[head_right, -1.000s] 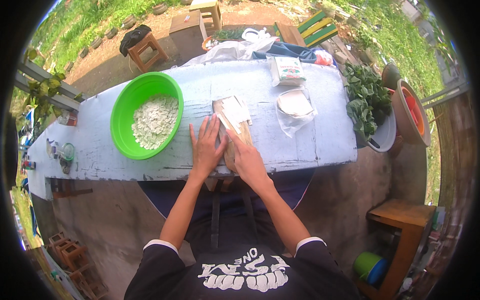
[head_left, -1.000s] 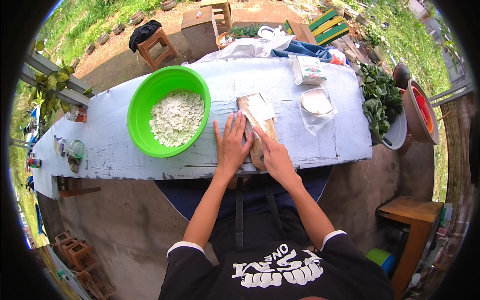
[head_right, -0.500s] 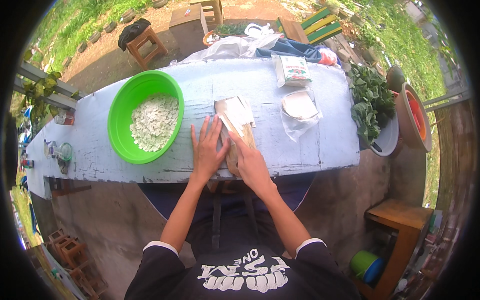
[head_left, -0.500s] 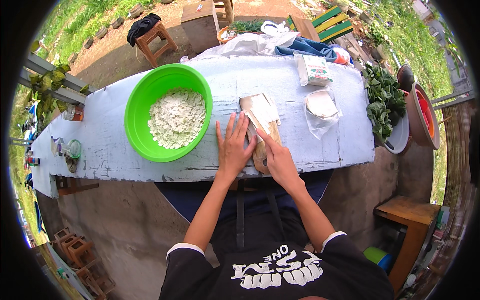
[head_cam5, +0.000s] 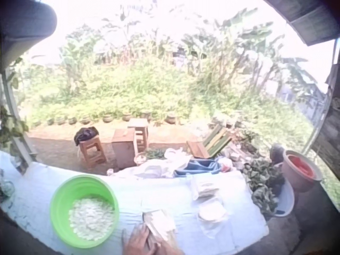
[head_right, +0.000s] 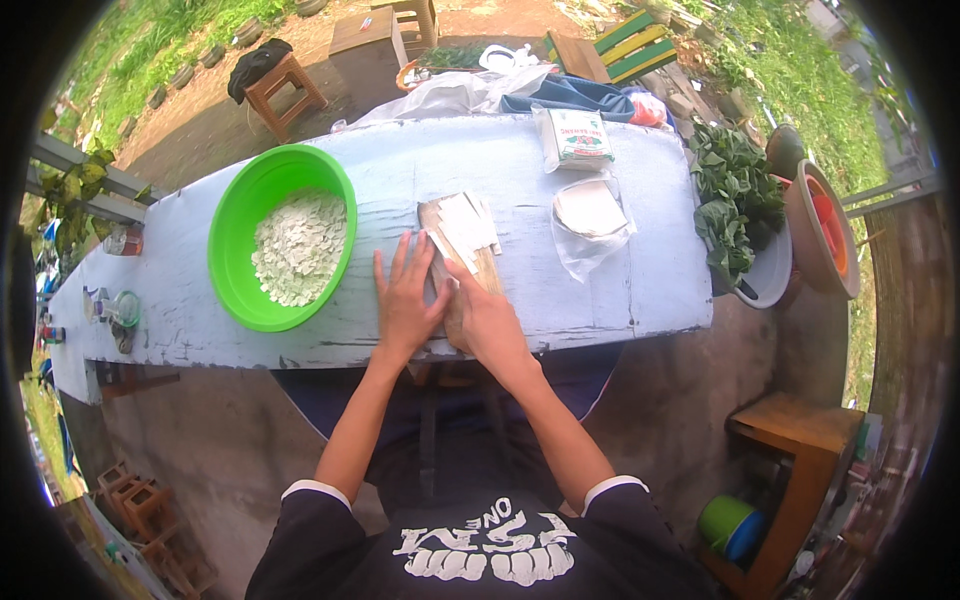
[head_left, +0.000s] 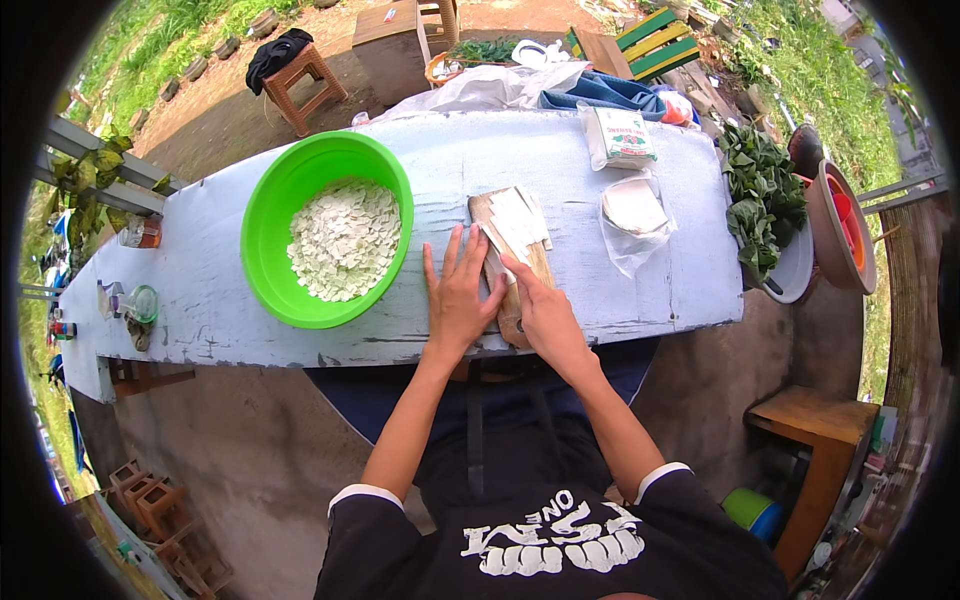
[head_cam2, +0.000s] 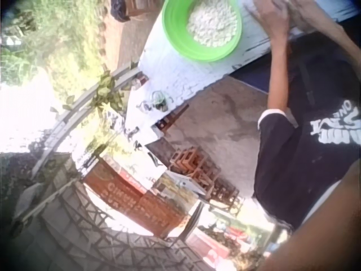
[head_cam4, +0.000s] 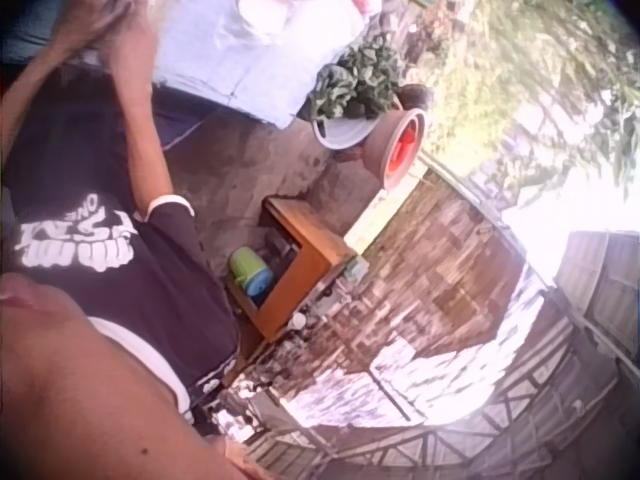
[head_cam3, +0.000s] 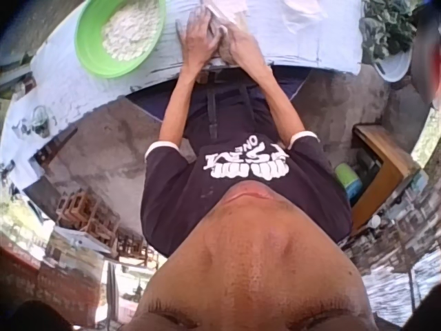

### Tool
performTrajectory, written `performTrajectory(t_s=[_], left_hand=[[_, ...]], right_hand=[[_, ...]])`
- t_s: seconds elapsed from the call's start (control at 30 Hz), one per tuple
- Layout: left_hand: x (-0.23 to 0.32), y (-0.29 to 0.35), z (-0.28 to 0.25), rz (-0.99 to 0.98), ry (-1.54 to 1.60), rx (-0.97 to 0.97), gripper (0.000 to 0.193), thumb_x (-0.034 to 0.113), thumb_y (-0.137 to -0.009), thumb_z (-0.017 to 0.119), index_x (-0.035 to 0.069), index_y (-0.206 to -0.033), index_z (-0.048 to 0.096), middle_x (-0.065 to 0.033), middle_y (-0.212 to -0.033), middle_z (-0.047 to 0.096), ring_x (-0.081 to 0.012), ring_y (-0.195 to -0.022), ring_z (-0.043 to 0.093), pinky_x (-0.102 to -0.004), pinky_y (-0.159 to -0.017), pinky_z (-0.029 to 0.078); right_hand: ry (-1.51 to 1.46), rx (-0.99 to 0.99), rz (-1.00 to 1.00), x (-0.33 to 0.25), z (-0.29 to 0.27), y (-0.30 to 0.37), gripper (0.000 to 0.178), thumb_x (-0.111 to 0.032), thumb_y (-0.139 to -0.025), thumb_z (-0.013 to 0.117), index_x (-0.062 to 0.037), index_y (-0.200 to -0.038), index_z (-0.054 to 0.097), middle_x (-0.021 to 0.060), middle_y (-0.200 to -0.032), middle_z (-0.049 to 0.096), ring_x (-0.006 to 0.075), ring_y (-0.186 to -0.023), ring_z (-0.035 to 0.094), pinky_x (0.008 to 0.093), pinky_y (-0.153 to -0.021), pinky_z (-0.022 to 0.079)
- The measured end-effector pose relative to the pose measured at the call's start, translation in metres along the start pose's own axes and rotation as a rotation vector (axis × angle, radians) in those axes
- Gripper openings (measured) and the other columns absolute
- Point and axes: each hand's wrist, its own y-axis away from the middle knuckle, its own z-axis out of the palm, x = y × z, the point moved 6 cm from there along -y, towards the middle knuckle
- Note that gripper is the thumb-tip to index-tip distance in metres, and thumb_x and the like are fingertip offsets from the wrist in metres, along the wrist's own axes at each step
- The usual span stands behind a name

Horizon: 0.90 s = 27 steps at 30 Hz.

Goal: The person chops white vegetable pieces on a wooden cutting board using a knife and transfers them into a green bowl. The person then slices a block of white tofu into thin strips on the same board.

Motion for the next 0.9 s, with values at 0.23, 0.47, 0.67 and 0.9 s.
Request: performTrajectory(t_s=[0.23, 0.47, 0.67, 0.9], left_hand=[[0.001, 0.000, 0.005, 0.011, -0.065, 0.013, 0.067, 0.039, -0.095, 0.069, 0.003, -0.150, 0.055, -0.0107, -0.161, 0.050, -0.0305, -0.158, 0.030, -0.0651, -0.128, 0.007], [0.001, 0.003, 0.006, 0.027, -0.094, 0.029, 0.067, 0.041, -0.095, 0.069, 0.002, -0.148, 0.055, -0.0105, -0.164, 0.047, -0.0306, -0.159, 0.027, -0.0664, -0.127, 0.006], [0.001, 0.004, 0.009, 0.031, -0.103, 0.038, 0.066, 0.040, -0.096, 0.067, 0.002, -0.149, 0.054, -0.0103, -0.165, 0.046, -0.0317, -0.159, 0.027, -0.0673, -0.127, 0.005], [0.001, 0.004, 0.009, 0.027, -0.103, 0.036, 0.065, 0.041, -0.096, 0.068, 0.004, -0.148, 0.054, -0.0096, -0.165, 0.045, -0.0312, -0.159, 0.027, -0.0695, -0.126, 0.003]], right_hand=[[0.019, 0.047, -0.084, -0.003, 0.002, -0.002, 0.042, -0.013, -0.110, 0.045, -0.0194, -0.151, 0.053, 0.0355, -0.099, 0.068, 0.0559, -0.095, 0.065, 0.0591, -0.080, 0.051], [0.066, 0.021, -0.048, 0.002, -0.001, 0.009, 0.042, -0.014, -0.110, 0.045, -0.0189, -0.150, 0.053, 0.0363, -0.099, 0.068, 0.0566, -0.093, 0.065, 0.0613, -0.079, 0.051], [0.059, 0.021, -0.046, 0.002, -0.003, 0.018, 0.044, -0.012, -0.107, 0.044, -0.0185, -0.150, 0.053, 0.0374, -0.097, 0.067, 0.0581, -0.090, 0.065, 0.0648, -0.078, 0.050], [0.053, -0.015, 0.018, 0.005, -0.007, 0.030, 0.041, -0.017, -0.110, 0.045, -0.0205, -0.150, 0.052, 0.0373, -0.092, 0.066, 0.0581, -0.090, 0.064, 0.0646, -0.077, 0.049]])
